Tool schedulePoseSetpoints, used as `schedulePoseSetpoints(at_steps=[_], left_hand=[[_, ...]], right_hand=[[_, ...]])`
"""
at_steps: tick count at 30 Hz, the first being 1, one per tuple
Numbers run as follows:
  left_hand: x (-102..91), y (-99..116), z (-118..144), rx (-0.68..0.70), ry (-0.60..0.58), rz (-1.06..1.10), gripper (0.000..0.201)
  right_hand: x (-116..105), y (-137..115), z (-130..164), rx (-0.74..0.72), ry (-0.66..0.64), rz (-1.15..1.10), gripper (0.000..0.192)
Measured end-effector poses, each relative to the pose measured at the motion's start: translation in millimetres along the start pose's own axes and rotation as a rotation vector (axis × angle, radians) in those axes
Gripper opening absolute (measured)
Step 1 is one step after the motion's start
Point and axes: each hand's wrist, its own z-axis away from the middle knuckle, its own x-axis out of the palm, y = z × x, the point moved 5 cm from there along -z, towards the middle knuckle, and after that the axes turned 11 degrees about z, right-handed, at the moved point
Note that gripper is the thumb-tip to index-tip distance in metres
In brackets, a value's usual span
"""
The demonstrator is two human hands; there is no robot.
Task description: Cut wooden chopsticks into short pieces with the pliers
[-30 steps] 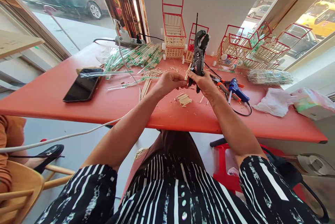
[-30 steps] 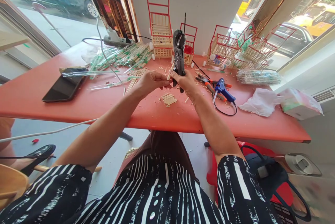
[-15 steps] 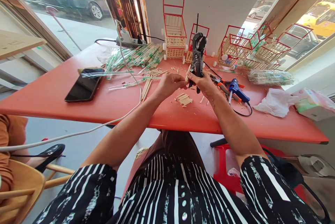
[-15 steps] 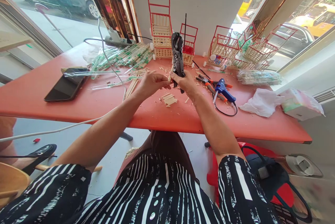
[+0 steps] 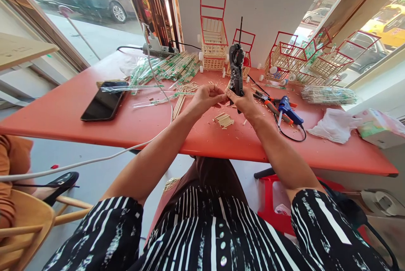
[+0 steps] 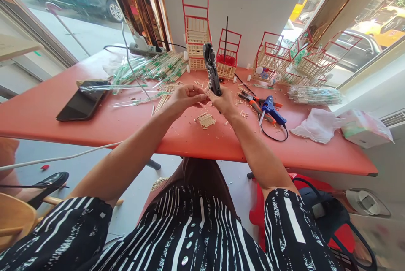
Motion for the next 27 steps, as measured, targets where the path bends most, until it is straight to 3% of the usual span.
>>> schedulePoseSetpoints(at_steps=[9,16,21,27], left_hand=[[1.2,0,-3,0.028,0.074,0.034,0.03],[4.2,1,-2,0.038,0.023,0.08,0.031],[3.9,-2,-2,0.041,-0.02,0.065,0.032],[-1.4,-2,-5,0.081,0.034,0.075,0.027]], right_hand=[[1,-14,6,-0.103,0.011,0.101,0.035],[1,-10,4,0.018,-0.006,-0.062,0.034],[-11,-14,4,0.046,0.06,-0.128,0.038],[-16,-17,4,0.094,0.032,-0.231,0.049]])
